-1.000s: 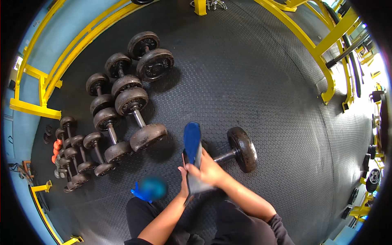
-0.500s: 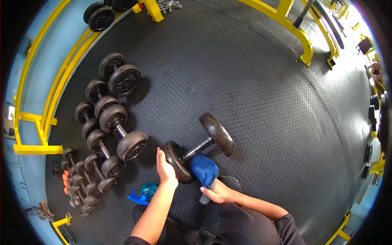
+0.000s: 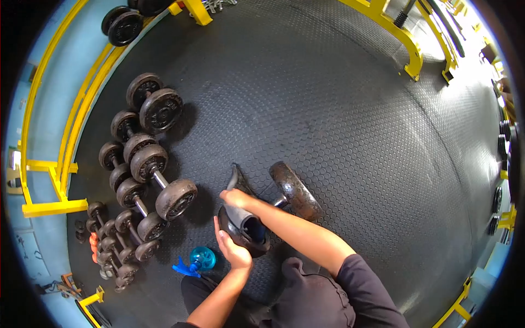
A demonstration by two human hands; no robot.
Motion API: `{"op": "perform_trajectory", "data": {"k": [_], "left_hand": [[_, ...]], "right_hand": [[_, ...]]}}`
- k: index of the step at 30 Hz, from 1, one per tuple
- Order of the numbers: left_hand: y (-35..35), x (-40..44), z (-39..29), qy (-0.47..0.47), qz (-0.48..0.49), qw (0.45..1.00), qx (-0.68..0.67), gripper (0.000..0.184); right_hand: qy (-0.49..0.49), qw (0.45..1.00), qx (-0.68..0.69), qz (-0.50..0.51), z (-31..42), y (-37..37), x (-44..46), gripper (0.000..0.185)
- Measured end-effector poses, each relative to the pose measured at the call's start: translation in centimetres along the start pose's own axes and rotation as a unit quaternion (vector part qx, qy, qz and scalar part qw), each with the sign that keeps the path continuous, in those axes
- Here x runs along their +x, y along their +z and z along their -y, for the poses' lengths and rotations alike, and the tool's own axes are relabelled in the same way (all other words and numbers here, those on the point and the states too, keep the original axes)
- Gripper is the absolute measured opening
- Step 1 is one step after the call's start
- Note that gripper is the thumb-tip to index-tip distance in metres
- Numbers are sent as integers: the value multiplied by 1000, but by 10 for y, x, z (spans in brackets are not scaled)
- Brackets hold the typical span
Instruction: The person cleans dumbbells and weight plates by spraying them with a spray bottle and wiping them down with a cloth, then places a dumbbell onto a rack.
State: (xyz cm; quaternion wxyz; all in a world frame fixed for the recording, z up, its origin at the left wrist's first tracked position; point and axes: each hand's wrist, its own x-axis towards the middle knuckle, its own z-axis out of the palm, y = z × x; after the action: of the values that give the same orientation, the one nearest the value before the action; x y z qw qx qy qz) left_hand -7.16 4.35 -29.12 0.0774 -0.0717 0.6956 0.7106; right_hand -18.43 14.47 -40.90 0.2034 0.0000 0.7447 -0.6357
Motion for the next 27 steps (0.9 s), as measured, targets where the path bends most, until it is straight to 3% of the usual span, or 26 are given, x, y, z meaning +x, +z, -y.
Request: {"op": "perform_trajectory", "data": {"k": [2,3,4,5,6,8,10,12,14,15,17,18,20,22,23,24,27], "left_hand": [[-6,10,6,-10,-17,1000,22,59],[-4,17,4,-26,-24,999,17,59],[-4,25,1,-42,-33,999,11,58],[-8,34,-2,-97,-38,994,-28,56],[-31,49,11,-108,10,994,-13,54],[-21,75,2,-134,-3,990,42,53],[-11,93,-9,-235,-50,968,-70,52],[3,103,-33,-302,-72,950,-47,49],[10,110,-47,-329,-79,940,-41,48],[12,111,-50,-356,-87,929,-38,47],[12,107,-52,-354,-87,930,-37,47],[14,107,-52,-348,-83,933,-38,48],[4,106,-35,-320,-74,943,-56,49],[-7,101,-18,-289,-68,952,-74,50],[-11,98,-10,-264,-65,960,-69,51],[-12,96,-8,-239,-61,967,-62,53],[-2,86,-18,-216,-70,973,-45,52]], "right_hand": [[165,977,136,-25,39,-5,-24,50],[145,963,208,-90,36,12,-29,47],[29,983,108,-146,22,34,-31,57],[39,985,58,-160,75,20,-79,71],[-60,984,71,-153,76,21,-101,78],[-176,967,115,-146,77,20,-132,64],[-118,971,187,-96,57,29,-158,58],[-116,959,249,-67,21,35,-170,49],[-56,964,233,-113,3,45,-183,48],[-65,970,227,-58,-12,40,-178,52],[-99,983,153,23,-26,12,-160,67],[-20,980,181,87,-24,3,-148,77],[-34,985,140,92,-33,-3,-118,83],[159,954,187,174,25,-40,-105,85],[154,967,162,124,12,-27,-104,83],[83,976,182,84,10,-20,-108,76],[100,963,251,-11,9,2,-124,60]]}}
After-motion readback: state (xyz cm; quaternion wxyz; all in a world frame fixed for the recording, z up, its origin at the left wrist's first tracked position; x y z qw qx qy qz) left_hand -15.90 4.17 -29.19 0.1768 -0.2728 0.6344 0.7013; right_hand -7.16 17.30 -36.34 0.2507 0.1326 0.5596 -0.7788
